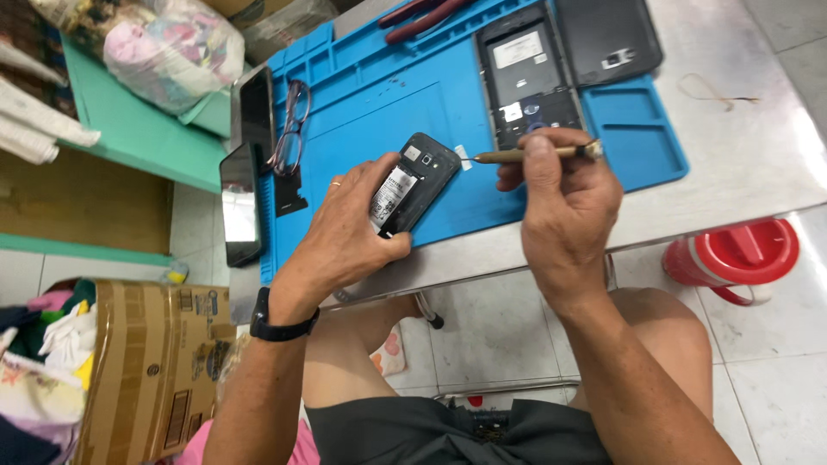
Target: The person uses a screwdriver to remove a screw from the internal frame of a mobile phone and then pulls a small electronic component out by hand.
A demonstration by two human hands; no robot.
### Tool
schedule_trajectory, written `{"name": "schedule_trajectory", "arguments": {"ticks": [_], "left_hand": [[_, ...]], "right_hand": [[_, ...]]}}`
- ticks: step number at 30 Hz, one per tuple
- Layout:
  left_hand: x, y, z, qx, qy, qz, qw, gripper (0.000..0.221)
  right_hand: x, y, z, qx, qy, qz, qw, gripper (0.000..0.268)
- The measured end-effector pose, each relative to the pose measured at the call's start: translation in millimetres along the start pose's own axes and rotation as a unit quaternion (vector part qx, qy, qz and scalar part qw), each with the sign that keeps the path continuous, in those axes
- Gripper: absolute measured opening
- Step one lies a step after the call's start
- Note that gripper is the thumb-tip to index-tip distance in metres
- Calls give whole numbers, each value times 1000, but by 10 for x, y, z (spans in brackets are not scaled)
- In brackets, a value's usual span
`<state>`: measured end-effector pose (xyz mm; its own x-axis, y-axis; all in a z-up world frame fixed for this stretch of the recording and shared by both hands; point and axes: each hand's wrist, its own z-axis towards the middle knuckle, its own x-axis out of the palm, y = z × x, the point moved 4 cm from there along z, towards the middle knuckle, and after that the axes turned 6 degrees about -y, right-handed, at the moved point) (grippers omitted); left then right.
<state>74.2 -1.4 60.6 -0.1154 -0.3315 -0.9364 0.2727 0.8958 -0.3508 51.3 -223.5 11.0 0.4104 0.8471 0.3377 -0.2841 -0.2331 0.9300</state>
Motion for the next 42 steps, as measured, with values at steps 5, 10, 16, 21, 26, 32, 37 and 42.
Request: {"name": "schedule_trajectory", "arguments": {"ticks": [5,10,16,21,26,32,37,42], "left_hand": [[-21,93,-83,72,-46,0,996,90],[-6,66,-133,67,-20,-10,997,90],[29,120,-151,93,-40,-21,995,85],[57,167,-178,82,-43,-24,995,85],[33,144,-190,76,-42,-31,996,82],[37,156,-204,79,-42,-34,995,79],[72,223,-202,87,-75,-27,993,85],[76,233,-191,85,-73,-24,993,85]], "right_hand": [[42,59,-34,-37,22,-79,996,24],[85,87,-56,-102,34,-173,979,22],[100,35,-53,-95,22,-226,969,24],[107,34,-57,-132,39,-233,963,20],[115,43,-60,-107,53,-219,968,21],[120,56,-71,-149,68,-228,960,19],[133,63,-80,-170,73,-252,950,14],[138,62,-98,-192,76,-261,943,13]]}}
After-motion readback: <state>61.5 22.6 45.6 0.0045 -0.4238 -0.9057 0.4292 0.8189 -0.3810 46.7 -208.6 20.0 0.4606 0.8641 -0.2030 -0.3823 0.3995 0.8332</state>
